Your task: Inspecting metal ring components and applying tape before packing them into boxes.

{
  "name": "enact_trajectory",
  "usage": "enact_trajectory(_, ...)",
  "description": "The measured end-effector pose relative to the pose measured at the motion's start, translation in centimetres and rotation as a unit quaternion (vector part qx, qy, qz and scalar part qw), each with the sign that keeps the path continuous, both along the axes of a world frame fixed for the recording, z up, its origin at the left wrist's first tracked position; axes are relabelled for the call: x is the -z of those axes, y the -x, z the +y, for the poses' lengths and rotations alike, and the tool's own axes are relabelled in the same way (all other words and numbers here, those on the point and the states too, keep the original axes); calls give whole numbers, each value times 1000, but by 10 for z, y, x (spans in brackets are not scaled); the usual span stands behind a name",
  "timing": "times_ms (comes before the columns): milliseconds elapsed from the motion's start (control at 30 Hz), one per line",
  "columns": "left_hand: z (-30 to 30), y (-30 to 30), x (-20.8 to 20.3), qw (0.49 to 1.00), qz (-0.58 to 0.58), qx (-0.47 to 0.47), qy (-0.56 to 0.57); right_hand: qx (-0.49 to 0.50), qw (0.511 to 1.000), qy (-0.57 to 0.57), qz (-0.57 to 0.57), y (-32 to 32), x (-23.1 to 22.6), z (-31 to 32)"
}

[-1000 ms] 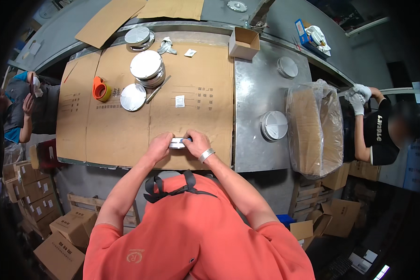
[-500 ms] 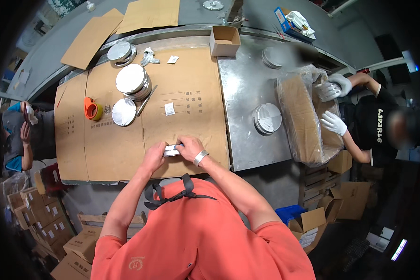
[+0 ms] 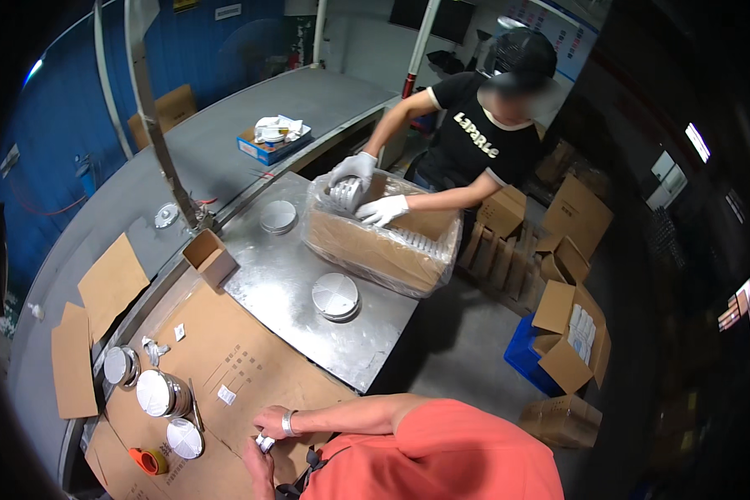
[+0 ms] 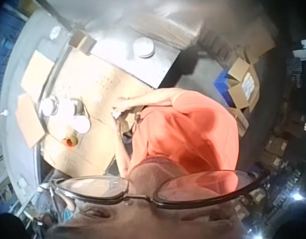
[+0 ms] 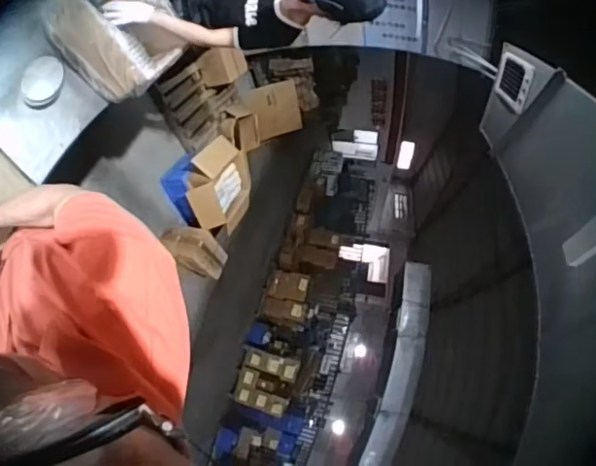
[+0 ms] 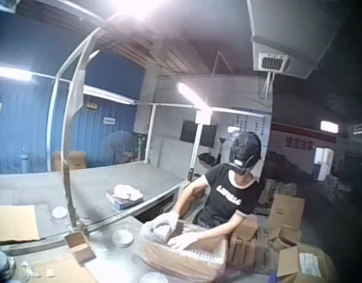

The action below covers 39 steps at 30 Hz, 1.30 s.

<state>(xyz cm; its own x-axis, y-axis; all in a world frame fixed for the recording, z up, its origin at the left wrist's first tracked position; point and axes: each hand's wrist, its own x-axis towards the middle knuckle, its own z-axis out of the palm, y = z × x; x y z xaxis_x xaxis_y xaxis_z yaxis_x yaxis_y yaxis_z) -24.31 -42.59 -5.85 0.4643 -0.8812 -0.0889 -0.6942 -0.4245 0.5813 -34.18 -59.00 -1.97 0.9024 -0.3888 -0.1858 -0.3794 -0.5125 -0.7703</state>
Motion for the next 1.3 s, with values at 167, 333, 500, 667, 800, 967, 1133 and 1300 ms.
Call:
enact_trajectory(167,20,20,2,998,14,-50,-26,-4,1000,-4,7,6,19,8)
enact_trajectory(333,-20,-4,14,999,22,21,21,-51,995,77,24,-8,3,0)
enact_trajectory(500,-24,-9,-2,997,-13,22,77,17,999,1,36,17,7,-34)
enact_trajectory(667,-7,-2,5,998,-15,-15,64,-19,999,28,7,11,5,-19)
enact_trajectory(800,-2,-5,2,997,-27,-13,73,-14,1000,21,10,4,2,-9)
enact_trajectory(967,-5,-5,0,996,-28,0,80,-24,998,66,-2,0,-2,2)
enact_trajectory(1133,-6,-5,2,997,-16,26,71,-65,994,90,3,10,-3,-8)
enact_trajectory(1300,-4,5,6,997,-29,17,71,-52,994,92,-27,14,-1,-2)
